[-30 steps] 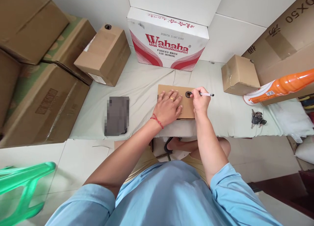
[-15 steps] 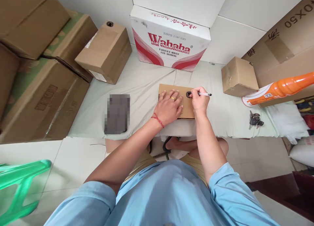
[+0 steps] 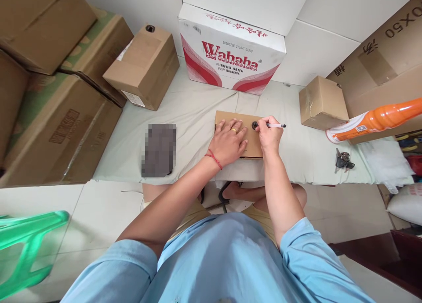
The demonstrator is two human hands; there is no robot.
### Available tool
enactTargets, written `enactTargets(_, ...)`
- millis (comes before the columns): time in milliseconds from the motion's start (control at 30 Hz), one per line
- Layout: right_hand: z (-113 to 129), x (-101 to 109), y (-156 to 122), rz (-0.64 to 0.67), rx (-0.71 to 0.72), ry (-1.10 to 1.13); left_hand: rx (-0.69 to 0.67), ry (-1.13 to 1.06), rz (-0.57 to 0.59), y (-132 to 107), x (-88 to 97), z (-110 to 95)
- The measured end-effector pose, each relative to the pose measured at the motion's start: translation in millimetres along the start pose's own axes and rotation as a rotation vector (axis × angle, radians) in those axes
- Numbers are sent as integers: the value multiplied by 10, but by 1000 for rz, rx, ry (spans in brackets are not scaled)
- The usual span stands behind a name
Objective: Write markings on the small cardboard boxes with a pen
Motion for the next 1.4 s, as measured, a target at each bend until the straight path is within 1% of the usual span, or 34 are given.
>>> enactTargets(233,13,9,-9,-23,38,-104,9,4,7,0,4,-5)
enactTargets(467,43,13,-12,-26,-7,-138,12,10,19,0,3,-14)
enactTargets(667,83,32,-39,-57,-36,-133,18,0,23,6,19,-23)
enactTargets(867,43,66,-27,-110,-88,-72,11,4,11,-3,13,-9)
enactTargets(1033,-5,80,-30,-167,-80,-23,-31,25,22,-20,-5,14)
enactTargets(1200,-13,54,-28,-137,-65,49,-62,26,67,-30,-13,27)
enactTargets(1400,9,28,-18,-97,-52,128,-54,35,40,-31,-27,29)
Point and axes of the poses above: each hand's wrist, its own y-axis towards the middle knuckle, its own x-axis out of the back of the hand, z = x × y, the point moved 2 cm from there along y, towards the middle knuckle, and after that the axes turned 10 degrees about -y, right-handed, at the moved point
